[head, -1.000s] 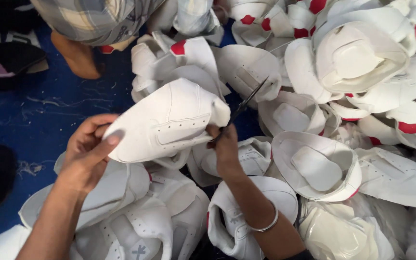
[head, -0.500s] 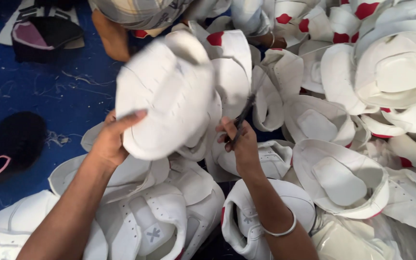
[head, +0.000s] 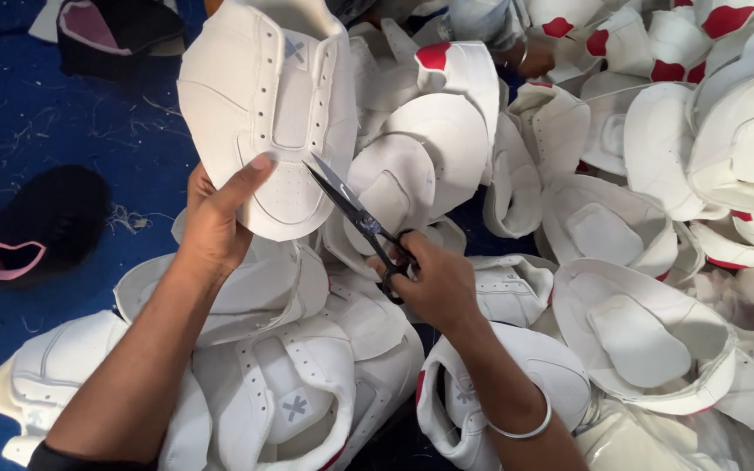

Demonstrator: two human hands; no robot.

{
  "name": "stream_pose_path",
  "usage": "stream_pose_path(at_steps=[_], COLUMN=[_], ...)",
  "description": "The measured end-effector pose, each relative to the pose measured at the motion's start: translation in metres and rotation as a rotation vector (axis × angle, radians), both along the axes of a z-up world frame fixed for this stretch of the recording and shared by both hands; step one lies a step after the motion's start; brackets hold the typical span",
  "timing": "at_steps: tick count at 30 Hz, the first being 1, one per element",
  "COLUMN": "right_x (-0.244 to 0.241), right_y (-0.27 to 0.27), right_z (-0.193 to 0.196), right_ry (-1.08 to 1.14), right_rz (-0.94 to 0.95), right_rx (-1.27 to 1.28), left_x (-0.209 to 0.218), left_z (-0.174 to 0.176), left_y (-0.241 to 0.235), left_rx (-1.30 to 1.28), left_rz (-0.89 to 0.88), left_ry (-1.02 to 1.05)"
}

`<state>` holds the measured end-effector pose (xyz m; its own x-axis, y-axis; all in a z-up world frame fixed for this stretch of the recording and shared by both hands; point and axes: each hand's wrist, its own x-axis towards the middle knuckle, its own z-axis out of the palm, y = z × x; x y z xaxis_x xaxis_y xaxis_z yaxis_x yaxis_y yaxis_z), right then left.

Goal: Trim excess material from white shoe uppers using scissors.

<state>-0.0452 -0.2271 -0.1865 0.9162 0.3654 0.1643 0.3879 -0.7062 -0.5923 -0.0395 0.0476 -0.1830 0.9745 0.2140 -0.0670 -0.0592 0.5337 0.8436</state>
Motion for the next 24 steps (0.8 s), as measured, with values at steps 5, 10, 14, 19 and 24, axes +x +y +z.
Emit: stream_pose_path(at_steps=[5, 10, 14, 19, 24], right_x=[0.002, 0.003, 0.003, -0.001, -0.007], right_y=[-0.004, -0.005, -0.015, -0.008, 0.008], right_z=[-0.006, -0.007, -0.018, -0.014, 0.014], right_ry=[-0.119, -0.154, -0.201, -0.295, -0.172], right_rz=[-0.019, -0.031, -0.038, -0.053, -0.043], right_rx=[-0.104, -0.104, -0.199, -0.201, -0.115], left_x=[0.0, 0.002, 0.003, 0.001, 0.003], left_z=[0.002, -0.005, -0.009, 0.002, -0.007], left_y=[0.001, 0.004, 0.005, 0.002, 0.004], left_rx=[0.096, 0.162, 0.182, 0.137, 0.161], left_rz=[0.012, 0.0, -0.02, -0.019, -0.029], left_ry=[-0.025, -0.019, -0.023, 0.009, -0.016])
